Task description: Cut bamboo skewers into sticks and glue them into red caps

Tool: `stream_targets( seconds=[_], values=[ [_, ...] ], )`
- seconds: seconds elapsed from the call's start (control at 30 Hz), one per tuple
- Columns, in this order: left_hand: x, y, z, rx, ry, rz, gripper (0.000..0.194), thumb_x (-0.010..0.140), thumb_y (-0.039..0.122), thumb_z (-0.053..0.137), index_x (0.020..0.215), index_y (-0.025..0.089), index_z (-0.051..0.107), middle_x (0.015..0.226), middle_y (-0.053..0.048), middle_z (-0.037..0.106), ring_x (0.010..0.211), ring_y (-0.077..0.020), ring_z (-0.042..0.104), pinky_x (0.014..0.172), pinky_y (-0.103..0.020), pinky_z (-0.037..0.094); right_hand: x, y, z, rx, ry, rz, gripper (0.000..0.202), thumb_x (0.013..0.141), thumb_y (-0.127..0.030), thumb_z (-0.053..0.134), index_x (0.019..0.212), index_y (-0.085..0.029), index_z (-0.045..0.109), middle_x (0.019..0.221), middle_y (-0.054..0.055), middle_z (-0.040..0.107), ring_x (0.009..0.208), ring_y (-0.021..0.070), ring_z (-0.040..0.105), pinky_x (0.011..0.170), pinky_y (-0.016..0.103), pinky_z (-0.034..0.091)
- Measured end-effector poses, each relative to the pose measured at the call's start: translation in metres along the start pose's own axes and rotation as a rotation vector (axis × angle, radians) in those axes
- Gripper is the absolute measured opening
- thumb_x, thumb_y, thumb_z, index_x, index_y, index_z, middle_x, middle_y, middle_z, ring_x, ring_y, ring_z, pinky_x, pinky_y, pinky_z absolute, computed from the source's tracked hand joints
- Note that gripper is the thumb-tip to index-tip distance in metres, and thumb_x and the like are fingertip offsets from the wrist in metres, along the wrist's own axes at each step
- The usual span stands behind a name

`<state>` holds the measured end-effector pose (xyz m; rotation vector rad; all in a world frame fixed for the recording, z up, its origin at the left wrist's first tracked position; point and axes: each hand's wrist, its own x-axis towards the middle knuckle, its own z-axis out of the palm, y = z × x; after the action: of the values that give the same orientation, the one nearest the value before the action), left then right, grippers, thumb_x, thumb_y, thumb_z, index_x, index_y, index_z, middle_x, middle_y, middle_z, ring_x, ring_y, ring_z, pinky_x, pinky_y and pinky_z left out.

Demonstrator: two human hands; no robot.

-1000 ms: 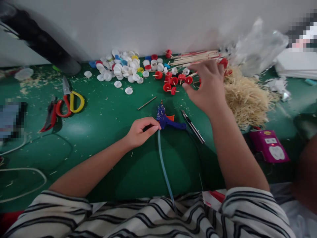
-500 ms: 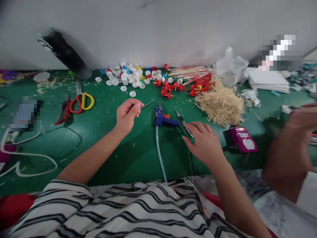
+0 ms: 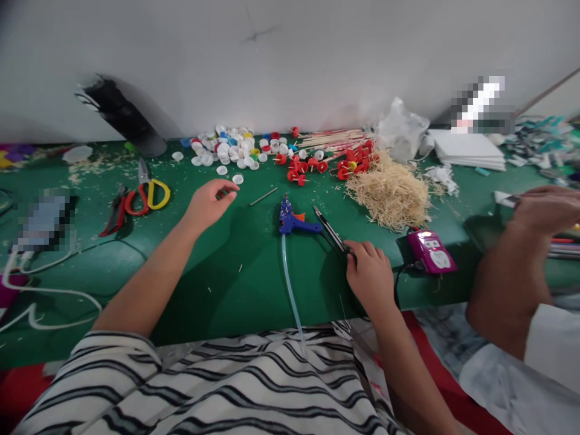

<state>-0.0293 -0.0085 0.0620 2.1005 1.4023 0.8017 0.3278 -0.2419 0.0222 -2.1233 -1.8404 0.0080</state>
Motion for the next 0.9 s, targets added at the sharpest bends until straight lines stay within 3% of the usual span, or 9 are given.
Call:
stream_targets(
  seconds=[0.13,0.23,0.37,0.67,0.77,0.9],
  values=[
    [-0.003,-0.006,0.013,0.119,-0.161,-0.046,0.021,0.097,0.024,0.063,0.112,0.020,0.077,0.111,-0.009,0.075,0.077,-0.0158,0.062,0.074,-0.034,0.049,-0.005,-0.009,-0.001,0.040,0.011,0.004,0.035,0.108,-0.036,0.046,0.130,-0.024,0.071,0.109,0.014,0.076,0.098,0.0363,0.068,0.093,0.055,0.054],
    [-0.007,-0.004,0.024,0.202,-0.218,-0.004,0.023,0.099,0.026,0.062,0.115,0.019,0.077,0.116,-0.011,0.074,0.092,-0.0210,0.067,0.080,-0.037,0.051,-0.005,-0.017,-0.004,0.078,0.037,-0.018,0.037,0.108,-0.042,0.050,0.133,-0.023,0.069,0.115,0.016,0.075,0.103,0.0372,0.068,0.095,0.055,0.055],
    [-0.013,-0.002,0.034,0.280,-0.209,0.051,0.026,0.102,0.026,0.058,0.119,0.019,0.075,0.121,-0.013,0.073,0.116,-0.0283,0.067,0.087,-0.039,0.053,0.004,-0.028,-0.009,0.068,0.023,-0.089,0.037,0.108,-0.040,0.051,0.137,-0.026,0.068,0.127,0.015,0.074,0.114,0.0371,0.067,0.103,0.056,0.053],
    [-0.025,-0.005,0.035,0.405,-0.149,0.202,0.030,0.105,0.026,0.050,0.115,0.018,0.078,0.128,-0.015,0.073,0.121,-0.0318,0.066,0.087,-0.043,0.054,0.058,-0.057,0.001,-0.062,-0.085,-0.340,0.050,0.104,-0.035,0.054,0.150,-0.019,0.065,0.144,0.018,0.066,0.129,0.0379,0.060,0.112,0.056,0.050],
    [-0.025,-0.004,0.033,0.458,-0.142,0.247,0.033,0.106,0.026,0.048,0.115,0.018,0.078,0.128,-0.015,0.074,0.118,-0.0313,0.067,0.087,-0.043,0.053,0.081,-0.048,0.005,-0.034,-0.035,-0.377,0.048,0.103,-0.027,0.048,0.146,-0.020,0.068,0.144,0.016,0.068,0.129,0.0369,0.062,0.111,0.057,0.050],
    [-0.024,-0.004,0.034,0.499,-0.153,0.277,0.034,0.106,0.027,0.047,0.116,0.017,0.078,0.128,-0.014,0.074,0.117,-0.0306,0.067,0.092,-0.043,0.054,0.099,-0.018,0.012,-0.037,-0.008,-0.299,0.046,0.099,-0.021,0.047,0.137,-0.019,0.073,0.130,0.016,0.073,0.122,0.0354,0.066,0.109,0.056,0.052]
  ],
)
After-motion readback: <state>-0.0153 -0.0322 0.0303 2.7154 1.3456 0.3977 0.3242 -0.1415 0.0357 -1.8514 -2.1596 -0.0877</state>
